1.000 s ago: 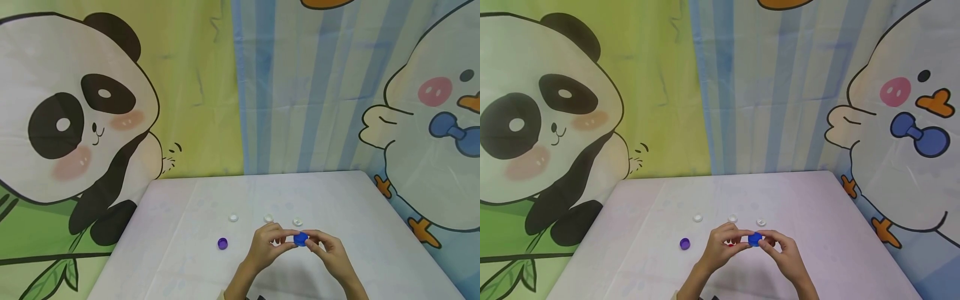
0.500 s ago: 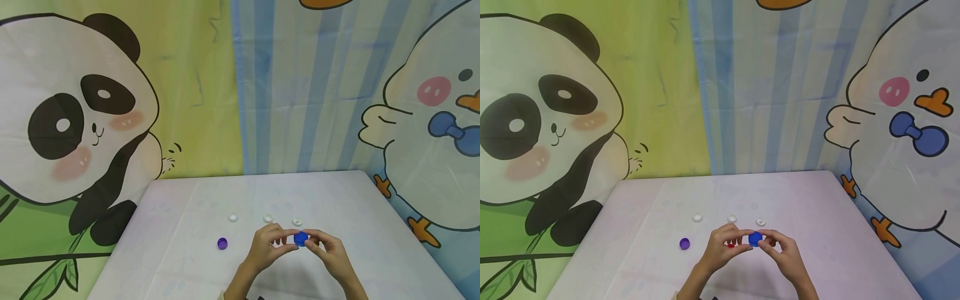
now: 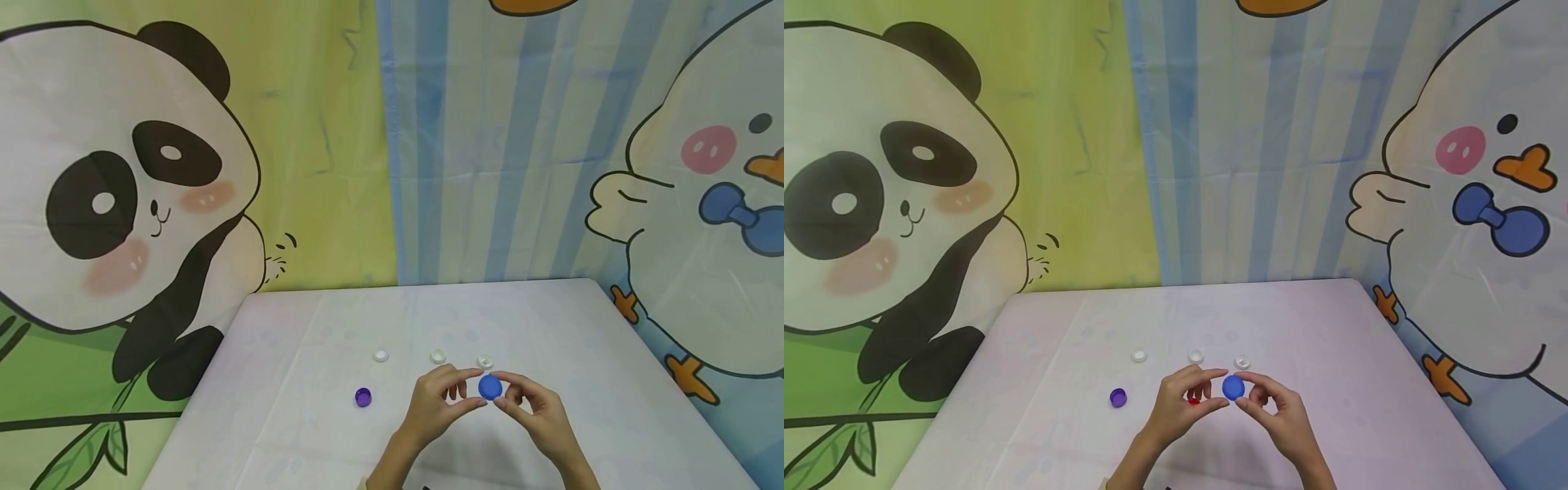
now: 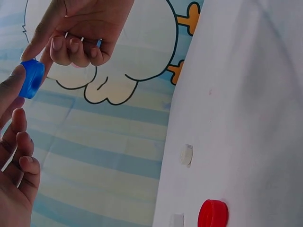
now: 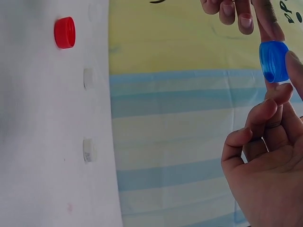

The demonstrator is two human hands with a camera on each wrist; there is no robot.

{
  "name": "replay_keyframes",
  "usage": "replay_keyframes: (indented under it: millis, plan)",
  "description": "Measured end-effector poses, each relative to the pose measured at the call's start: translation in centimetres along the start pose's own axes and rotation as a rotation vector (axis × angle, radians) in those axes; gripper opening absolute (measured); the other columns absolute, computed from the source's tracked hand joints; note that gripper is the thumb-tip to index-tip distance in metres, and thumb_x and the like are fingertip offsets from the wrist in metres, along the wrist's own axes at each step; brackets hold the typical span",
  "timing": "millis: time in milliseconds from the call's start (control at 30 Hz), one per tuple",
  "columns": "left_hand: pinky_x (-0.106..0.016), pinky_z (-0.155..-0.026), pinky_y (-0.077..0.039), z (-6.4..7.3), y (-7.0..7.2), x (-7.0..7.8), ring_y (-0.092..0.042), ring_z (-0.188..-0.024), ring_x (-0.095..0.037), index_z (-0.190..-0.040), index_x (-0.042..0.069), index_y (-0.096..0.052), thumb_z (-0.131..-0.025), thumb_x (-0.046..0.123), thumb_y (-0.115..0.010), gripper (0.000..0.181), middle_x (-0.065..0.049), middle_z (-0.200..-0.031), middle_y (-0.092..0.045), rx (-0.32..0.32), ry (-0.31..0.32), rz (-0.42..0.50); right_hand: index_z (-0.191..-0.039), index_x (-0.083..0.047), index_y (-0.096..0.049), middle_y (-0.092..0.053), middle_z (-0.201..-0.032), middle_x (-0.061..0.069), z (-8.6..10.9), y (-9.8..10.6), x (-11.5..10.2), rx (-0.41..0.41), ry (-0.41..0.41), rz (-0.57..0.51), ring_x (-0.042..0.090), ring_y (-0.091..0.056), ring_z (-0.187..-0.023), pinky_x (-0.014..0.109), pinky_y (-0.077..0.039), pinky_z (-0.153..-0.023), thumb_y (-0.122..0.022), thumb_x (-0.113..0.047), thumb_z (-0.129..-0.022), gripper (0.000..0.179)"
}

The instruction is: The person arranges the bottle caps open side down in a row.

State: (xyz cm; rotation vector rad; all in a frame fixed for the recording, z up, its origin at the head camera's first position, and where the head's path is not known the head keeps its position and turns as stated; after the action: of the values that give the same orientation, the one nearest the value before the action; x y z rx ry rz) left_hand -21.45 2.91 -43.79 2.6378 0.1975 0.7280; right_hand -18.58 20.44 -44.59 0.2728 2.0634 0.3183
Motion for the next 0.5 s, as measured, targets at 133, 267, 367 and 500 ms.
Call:
replay_keyframes:
  millis: [133,267,367,500]
  plan:
    - [-0.005,-0.052,-0.034,0.2,-0.2,-0.3,-0.041,-0.06,0.003,-0.105,0.015,-0.066,-0.073,0.026,-0.074,0.035,0.009,-0.065,-0.052,0.004,0.011,-0.006,-0.11,-0.005,-0.061,-0.049,-0.067,-0.003,0.1,-0.1,0.0,0.0,0.007,0.014,0.009,-0.047,-0.067,0.024,-0.038,-0.066,-0.065,0.0,-0.079,0.032]
    - [-0.005,-0.052,-0.034,0.4,-0.4,-0.5,-0.042,-0.061,0.002,-0.103,0.015,-0.066,-0.073,0.026,-0.074,0.034,0.009,-0.065,-0.053,0.008,0.017,-0.01,-0.11,-0.006,-0.061,-0.049,-0.067,-0.004,0.1,-0.3,0.2,-0.006,0.032,0.019,0.008,-0.046,-0.067,0.024,-0.038,-0.064,-0.066,0.0,-0.078,0.033]
    - [-0.005,-0.052,-0.034,0.6,-0.6,-0.8,-0.042,-0.06,0.002,-0.104,0.016,-0.066,-0.073,0.027,-0.073,0.033,0.009,-0.065,-0.053,0.007,0.025,-0.013,-0.11,-0.005,-0.061,-0.049,-0.066,-0.004,0.1,-0.2,0.4,-0.008,0.047,0.036,0.007,-0.046,-0.066,0.024,-0.039,-0.063,-0.066,0.001,-0.077,0.034]
    - [-0.006,-0.052,-0.035,0.9,-1.1,-1.1,-0.045,-0.057,-0.002,-0.105,0.018,-0.066,-0.076,0.029,-0.07,0.031,0.009,-0.065,-0.052,0.003,0.044,-0.013,-0.11,-0.008,-0.062,-0.049,-0.066,-0.005,0.2,-0.2,1.0,0.005,-0.009,0.071,0.007,-0.046,-0.065,0.024,-0.037,-0.059,-0.066,-0.004,-0.078,0.032]
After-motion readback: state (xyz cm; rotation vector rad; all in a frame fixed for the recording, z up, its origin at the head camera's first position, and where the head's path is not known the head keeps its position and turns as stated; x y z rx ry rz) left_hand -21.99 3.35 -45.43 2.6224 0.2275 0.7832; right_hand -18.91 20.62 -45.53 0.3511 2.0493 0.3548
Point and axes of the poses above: each hand's wrist, its own z-axis away from the middle knuckle, its own y-axis out of the back of the hand, x = y × z, the point moved 4 cm from there along -z, towards the middle knuckle
